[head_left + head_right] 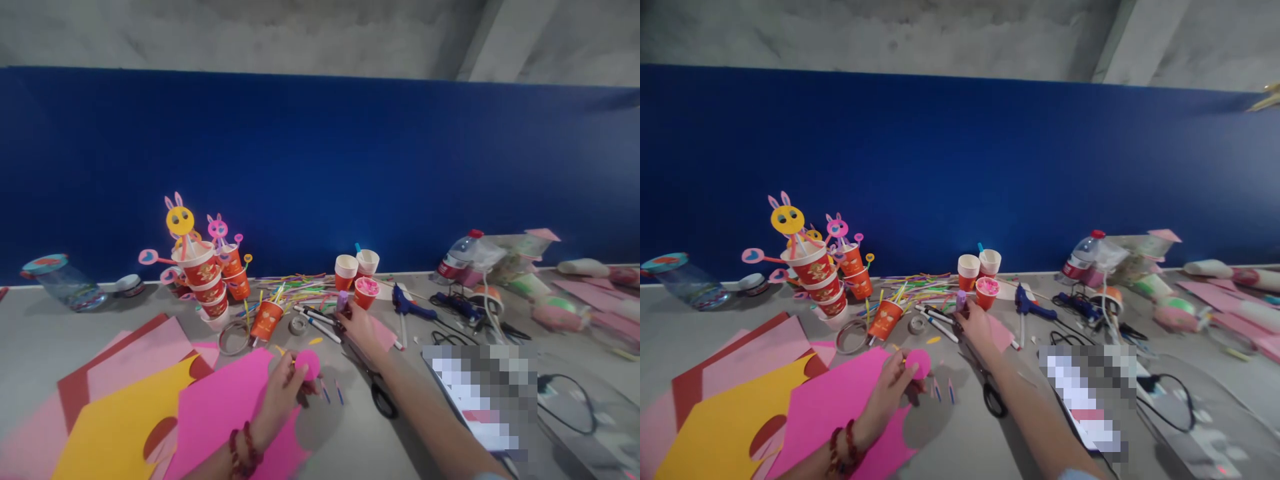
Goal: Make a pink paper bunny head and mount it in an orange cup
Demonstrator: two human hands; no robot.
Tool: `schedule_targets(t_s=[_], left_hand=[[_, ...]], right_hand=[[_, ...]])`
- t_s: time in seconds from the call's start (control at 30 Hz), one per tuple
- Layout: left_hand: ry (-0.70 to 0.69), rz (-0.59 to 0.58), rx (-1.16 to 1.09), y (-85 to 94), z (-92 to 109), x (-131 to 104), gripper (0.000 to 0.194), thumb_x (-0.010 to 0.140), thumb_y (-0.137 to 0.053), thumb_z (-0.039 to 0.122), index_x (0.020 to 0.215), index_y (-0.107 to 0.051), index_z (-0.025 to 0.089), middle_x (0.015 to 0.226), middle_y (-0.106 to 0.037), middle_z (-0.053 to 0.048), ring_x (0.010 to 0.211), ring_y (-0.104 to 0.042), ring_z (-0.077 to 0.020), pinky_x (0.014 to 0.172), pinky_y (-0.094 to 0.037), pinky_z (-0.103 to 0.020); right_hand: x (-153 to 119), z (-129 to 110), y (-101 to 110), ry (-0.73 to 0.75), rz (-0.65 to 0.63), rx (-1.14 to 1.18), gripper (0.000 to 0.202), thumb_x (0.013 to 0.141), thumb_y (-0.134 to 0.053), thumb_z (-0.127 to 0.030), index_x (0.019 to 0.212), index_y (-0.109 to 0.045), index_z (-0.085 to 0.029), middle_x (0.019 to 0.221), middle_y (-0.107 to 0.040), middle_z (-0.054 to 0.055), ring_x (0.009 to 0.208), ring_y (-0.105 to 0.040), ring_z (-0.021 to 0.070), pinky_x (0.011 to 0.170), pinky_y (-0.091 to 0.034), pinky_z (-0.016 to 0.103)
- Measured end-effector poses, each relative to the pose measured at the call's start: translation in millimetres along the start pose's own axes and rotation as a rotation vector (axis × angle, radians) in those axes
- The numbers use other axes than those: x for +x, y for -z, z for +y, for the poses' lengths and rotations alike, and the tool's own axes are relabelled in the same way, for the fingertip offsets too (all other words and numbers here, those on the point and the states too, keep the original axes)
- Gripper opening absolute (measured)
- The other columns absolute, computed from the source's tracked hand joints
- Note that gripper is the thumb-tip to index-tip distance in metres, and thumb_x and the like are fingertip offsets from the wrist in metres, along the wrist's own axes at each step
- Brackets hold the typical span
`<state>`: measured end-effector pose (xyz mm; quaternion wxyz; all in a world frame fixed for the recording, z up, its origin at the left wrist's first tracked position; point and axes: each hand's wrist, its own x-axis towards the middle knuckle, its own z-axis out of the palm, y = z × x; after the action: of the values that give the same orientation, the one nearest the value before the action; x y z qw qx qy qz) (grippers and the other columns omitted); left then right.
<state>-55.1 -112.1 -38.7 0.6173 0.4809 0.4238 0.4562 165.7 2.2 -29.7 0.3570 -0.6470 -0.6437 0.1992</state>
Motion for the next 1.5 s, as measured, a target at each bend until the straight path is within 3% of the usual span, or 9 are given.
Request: schedule_targets(t_s=[0.13, 0.27, 0.33, 0.37, 0.47, 0.57, 0.83, 1.33, 1.5], left_hand=[[0.008, 0.006, -0.012, 1.4, 0.0, 0.9, 0.039, 0.087, -0.059, 0.057, 0.095, -0.050, 0.019, 0.079, -0.073, -0.005, 0.056, -0.065, -0.0141, 0.047, -0.049, -0.022], [0.005, 0.022, -0.012, 2.1, 0.0, 2.8, 0.038, 0.088, -0.058, 0.055, 0.094, -0.049, 0.019, 0.077, -0.073, -0.004, 0.054, -0.064, -0.0133, 0.046, -0.047, -0.021], [0.024, 0.011, -0.023, 1.3, 0.0, 2.6, 0.038, 0.087, -0.059, 0.055, 0.094, -0.048, 0.020, 0.077, -0.073, -0.004, 0.052, -0.063, -0.0124, 0.044, -0.045, -0.020], [0.036, 0.000, -0.029, 0.9, -0.3, 2.1, 0.038, 0.087, -0.059, 0.055, 0.094, -0.047, 0.020, 0.077, -0.073, -0.004, 0.052, -0.063, -0.0122, 0.044, -0.045, -0.020], [0.053, -0.031, -0.034, 0.5, -1.8, -0.1, 0.036, 0.089, -0.058, 0.054, 0.095, -0.048, 0.020, 0.076, -0.073, -0.003, 0.053, -0.063, -0.0121, 0.047, -0.046, -0.020], [0.055, -0.039, -0.016, 2.3, -3.2, -1.2, 0.034, 0.090, -0.057, 0.051, 0.096, -0.049, 0.019, 0.076, -0.073, -0.003, 0.053, -0.061, -0.0110, 0.048, -0.046, -0.020], [0.066, -0.043, -0.019, 3.4, -1.0, -0.3, 0.031, 0.090, -0.059, 0.049, 0.095, -0.053, 0.018, 0.068, -0.070, 0.000, 0.050, -0.059, -0.0101, 0.049, -0.044, -0.019], [0.064, -0.059, 0.001, 1.0, -2.3, 0.6, 0.037, 0.087, -0.060, 0.053, 0.095, -0.050, 0.019, 0.071, -0.071, -0.001, 0.050, -0.061, -0.0116, 0.049, -0.046, -0.021], [0.066, -0.084, -0.015, 1.3, -3.3, -0.7, 0.033, 0.089, -0.060, 0.050, 0.095, -0.049, 0.019, 0.069, -0.070, -0.001, 0.053, -0.061, -0.0113, 0.050, -0.046, -0.020]], right_hand=[[-15.3, 4.0, 20.9, 0.011, 0.078, 0.033, 0.049, 0.081, -0.066, -0.042, 0.124, -0.057, -0.019, 0.113, -0.070, 0.013, 0.099, -0.065, 0.0292, 0.082, -0.049, 0.039], [-40.5, 15.3, 58.2, 0.059, 0.406, 0.284, 0.057, 0.084, -0.064, -0.044, 0.134, -0.050, -0.019, 0.119, -0.065, 0.015, 0.083, -0.065, 0.0234, 0.071, -0.053, 0.036], [-55.6, 16.8, 69.7, 0.054, 0.543, 0.282, 0.045, 0.087, -0.061, -0.040, 0.128, -0.054, -0.020, 0.113, -0.066, 0.012, 0.083, -0.063, 0.0220, 0.072, -0.052, 0.035], [-64.0, 15.1, 71.1, 0.073, 0.455, 0.265, 0.036, 0.087, -0.061, -0.038, 0.119, -0.059, -0.021, 0.104, -0.068, 0.010, 0.078, -0.063, 0.0213, 0.069, -0.052, 0.034], [-89.7, 1.0, 59.2, 0.172, -0.182, 0.163, 0.012, 0.088, -0.058, -0.030, 0.091, -0.067, -0.022, 0.087, -0.071, 0.006, 0.078, -0.066, 0.0234, 0.071, -0.052, 0.036], [-107.4, -14.7, 39.6, 0.255, -0.400, 0.030, 0.010, 0.085, -0.059, -0.020, 0.088, -0.068, -0.023, 0.093, -0.071, 0.007, 0.093, -0.064, 0.0278, 0.082, -0.049, 0.040], [-109.8, -13.9, 29.2, 0.295, -0.483, -0.164, 0.019, 0.078, -0.059, -0.013, 0.094, -0.065, -0.021, 0.100, -0.066, 0.007, 0.098, -0.059, 0.0261, 0.084, -0.046, 0.036], [-93.2, -20.8, 29.2, 0.214, -0.551, -0.111, 0.015, 0.071, -0.060, -0.011, 0.079, -0.067, -0.021, 0.083, -0.068, 0.003, 0.082, -0.061, 0.0222, 0.072, -0.041, 0.030], [-91.8, -13.5, 25.7, 0.085, -0.512, 0.083, 0.011, 0.076, -0.057, -0.014, 0.076, -0.066, -0.021, 0.079, -0.072, 0.001, 0.077, -0.064, 0.0198, 0.070, -0.043, 0.028]])
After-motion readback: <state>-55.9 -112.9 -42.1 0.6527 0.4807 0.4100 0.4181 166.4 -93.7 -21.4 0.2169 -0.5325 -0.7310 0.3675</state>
